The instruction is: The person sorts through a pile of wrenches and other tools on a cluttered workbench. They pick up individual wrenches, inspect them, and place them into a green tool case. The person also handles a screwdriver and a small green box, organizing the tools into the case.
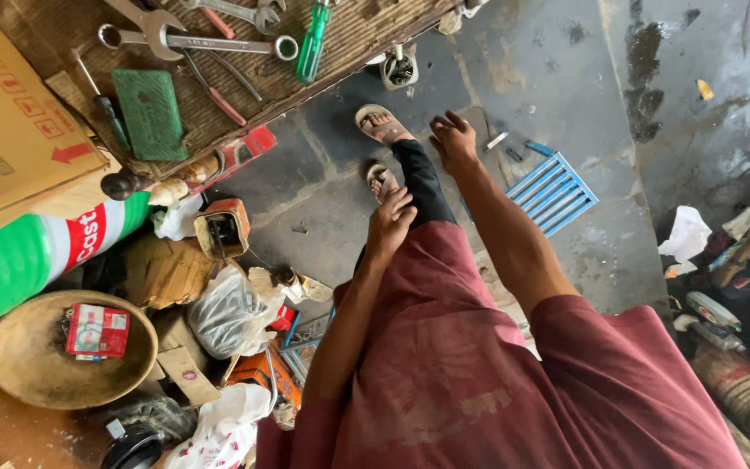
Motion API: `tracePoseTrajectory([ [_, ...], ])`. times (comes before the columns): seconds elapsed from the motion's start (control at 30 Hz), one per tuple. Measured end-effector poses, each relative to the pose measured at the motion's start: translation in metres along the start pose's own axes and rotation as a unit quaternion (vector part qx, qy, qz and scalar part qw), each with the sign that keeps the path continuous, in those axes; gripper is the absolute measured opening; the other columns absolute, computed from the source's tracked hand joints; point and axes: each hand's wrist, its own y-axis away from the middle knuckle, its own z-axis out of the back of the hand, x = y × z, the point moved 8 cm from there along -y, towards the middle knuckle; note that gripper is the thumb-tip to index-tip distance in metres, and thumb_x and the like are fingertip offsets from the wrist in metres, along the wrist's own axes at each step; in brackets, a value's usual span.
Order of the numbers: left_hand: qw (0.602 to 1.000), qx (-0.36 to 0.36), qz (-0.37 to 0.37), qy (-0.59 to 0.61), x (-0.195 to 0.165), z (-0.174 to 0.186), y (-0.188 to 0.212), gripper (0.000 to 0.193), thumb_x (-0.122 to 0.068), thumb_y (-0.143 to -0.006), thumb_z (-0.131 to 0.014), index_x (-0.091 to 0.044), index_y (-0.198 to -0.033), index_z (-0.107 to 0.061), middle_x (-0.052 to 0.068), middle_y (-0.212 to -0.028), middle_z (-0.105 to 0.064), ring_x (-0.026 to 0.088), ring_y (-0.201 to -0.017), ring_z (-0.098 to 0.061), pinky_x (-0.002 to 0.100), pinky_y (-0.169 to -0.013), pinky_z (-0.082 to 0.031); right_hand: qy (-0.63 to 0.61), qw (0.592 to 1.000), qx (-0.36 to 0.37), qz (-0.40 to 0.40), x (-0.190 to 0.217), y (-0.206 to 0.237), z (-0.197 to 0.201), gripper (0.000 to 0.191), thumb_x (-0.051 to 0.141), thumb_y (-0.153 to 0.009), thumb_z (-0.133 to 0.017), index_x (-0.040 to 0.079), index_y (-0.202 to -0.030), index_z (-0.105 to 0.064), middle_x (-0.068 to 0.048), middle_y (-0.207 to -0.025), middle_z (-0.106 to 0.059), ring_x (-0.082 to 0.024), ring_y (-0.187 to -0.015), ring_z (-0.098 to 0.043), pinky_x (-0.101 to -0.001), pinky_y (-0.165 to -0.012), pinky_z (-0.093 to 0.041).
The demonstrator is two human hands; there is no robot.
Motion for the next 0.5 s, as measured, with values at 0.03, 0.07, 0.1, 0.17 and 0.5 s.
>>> tracePoseTrajectory([
  [0.03,1.0,-0.006,0.008,0.002,0.001,0.003,0.001,0.057,-0.005,-0.093,-0.067,0.008,-0.145,-0.05,0.022,-0.146,-0.057,0.028,-0.133,-0.06,0.033,-0.101,-0.054,0.027,1.0,-0.002,0.004,-0.001,0.001,0.003,0.056,-0.003,-0.092,-0.06,0.003,-0.146,-0.047,-0.012,-0.131,-0.068,-0.025,-0.119,-0.067,-0.0393,-0.096,-0.056],
  [0.07,1.0,-0.011,0.016,0.005,0.001,0.005,0.003,0.058,-0.006,-0.093,-0.068,0.007,-0.147,-0.05,0.023,-0.145,-0.059,0.028,-0.133,-0.061,0.033,-0.101,-0.054,0.054,0.999,-0.005,0.009,-0.001,0.004,0.007,0.054,-0.002,-0.092,-0.06,0.002,-0.145,-0.049,-0.013,-0.13,-0.068,-0.025,-0.118,-0.067,-0.039,-0.096,-0.056],
  [0.1,1.0,-0.014,0.021,0.009,0.0,0.007,0.003,0.058,-0.007,-0.094,-0.068,0.007,-0.148,-0.051,0.023,-0.144,-0.062,0.028,-0.133,-0.062,0.032,-0.101,-0.054,0.081,0.997,-0.008,0.017,-0.002,0.007,0.009,0.053,-0.001,-0.092,-0.059,0.001,-0.145,-0.051,-0.014,-0.13,-0.069,-0.025,-0.116,-0.068,-0.0387,-0.096,-0.056],
  [0.17,0.998,-0.065,-0.016,-0.012,-0.015,0.014,0.001,0.053,-0.013,-0.098,-0.068,0.008,-0.146,-0.055,0.024,-0.144,-0.063,0.03,-0.132,-0.063,0.034,-0.106,-0.052,0.054,0.995,0.034,0.071,-0.002,0.019,0.001,0.045,0.001,-0.095,-0.06,-0.005,-0.14,-0.059,-0.017,-0.129,-0.07,-0.025,-0.116,-0.069,-0.037,-0.092,-0.054],
  [0.5,0.914,-0.079,-0.398,-0.027,-0.228,0.003,-0.015,0.06,-0.038,-0.119,-0.033,-0.007,-0.168,-0.019,0.014,-0.178,-0.017,0.027,-0.167,-0.017,0.038,-0.136,-0.016,0.128,0.775,0.471,0.401,0.066,0.175,-0.197,0.059,0.033,-0.115,-0.044,0.007,-0.167,-0.032,-0.01,-0.175,-0.03,-0.021,-0.165,-0.024,-0.0345,-0.137,-0.016],
])
